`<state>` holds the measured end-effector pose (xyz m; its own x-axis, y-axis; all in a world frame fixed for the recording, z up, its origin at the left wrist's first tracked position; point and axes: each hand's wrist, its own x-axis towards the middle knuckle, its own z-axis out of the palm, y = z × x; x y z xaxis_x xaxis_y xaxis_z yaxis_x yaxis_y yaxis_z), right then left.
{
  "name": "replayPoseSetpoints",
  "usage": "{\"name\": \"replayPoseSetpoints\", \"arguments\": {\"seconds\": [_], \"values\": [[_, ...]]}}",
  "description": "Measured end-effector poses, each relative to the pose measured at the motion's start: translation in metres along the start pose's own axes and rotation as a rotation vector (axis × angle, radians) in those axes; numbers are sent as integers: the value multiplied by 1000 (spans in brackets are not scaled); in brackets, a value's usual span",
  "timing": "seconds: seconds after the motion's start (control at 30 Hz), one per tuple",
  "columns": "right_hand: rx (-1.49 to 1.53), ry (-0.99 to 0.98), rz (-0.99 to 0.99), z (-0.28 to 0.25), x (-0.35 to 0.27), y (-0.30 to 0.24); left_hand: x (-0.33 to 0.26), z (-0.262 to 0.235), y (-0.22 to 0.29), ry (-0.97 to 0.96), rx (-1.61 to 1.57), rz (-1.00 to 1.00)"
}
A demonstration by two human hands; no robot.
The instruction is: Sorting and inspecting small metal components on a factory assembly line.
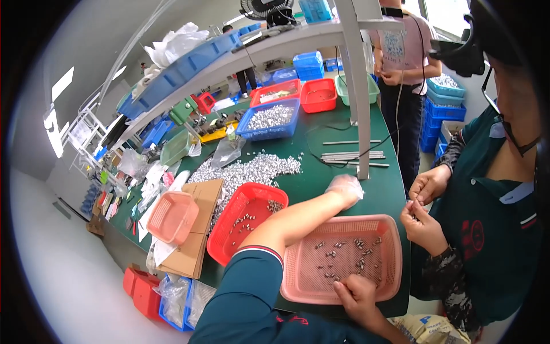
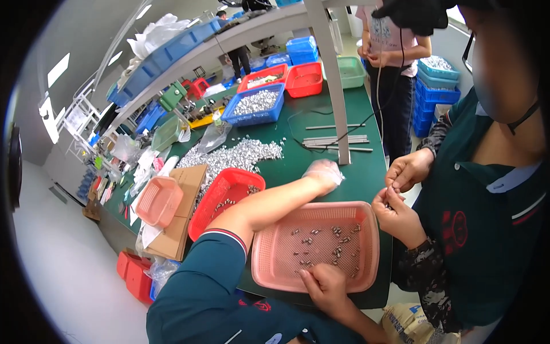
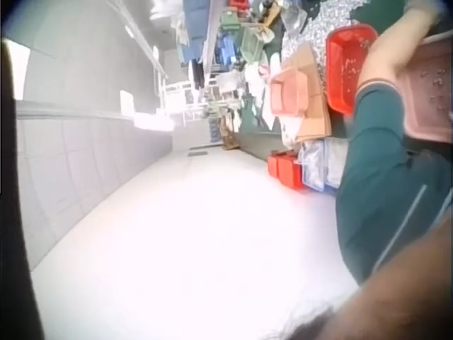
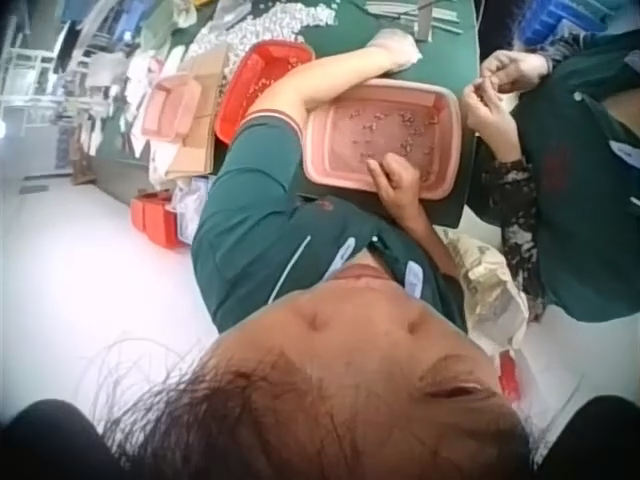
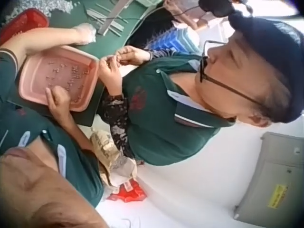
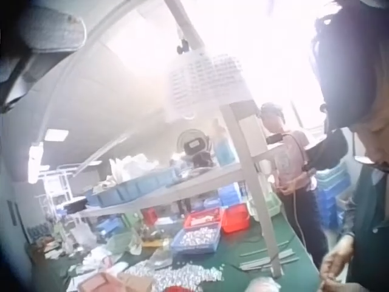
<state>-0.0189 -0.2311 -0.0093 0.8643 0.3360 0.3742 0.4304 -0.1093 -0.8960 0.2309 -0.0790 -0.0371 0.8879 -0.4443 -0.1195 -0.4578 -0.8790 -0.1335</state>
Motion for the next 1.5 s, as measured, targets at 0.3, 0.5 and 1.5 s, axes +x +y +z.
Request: {"name": "replayPoseSetpoints", "arguments": {"seconds": [0.3,0.5,1.5], "values": [[-7,16,-2,-5,6,2,-11,-14,-3,78,-88,50],[3,12,4,-6,3,1,-10,-18,5,36,-202,-147],[0,120,2,0,-2,4,23,-50,-48,-237,-901,-357]]}}
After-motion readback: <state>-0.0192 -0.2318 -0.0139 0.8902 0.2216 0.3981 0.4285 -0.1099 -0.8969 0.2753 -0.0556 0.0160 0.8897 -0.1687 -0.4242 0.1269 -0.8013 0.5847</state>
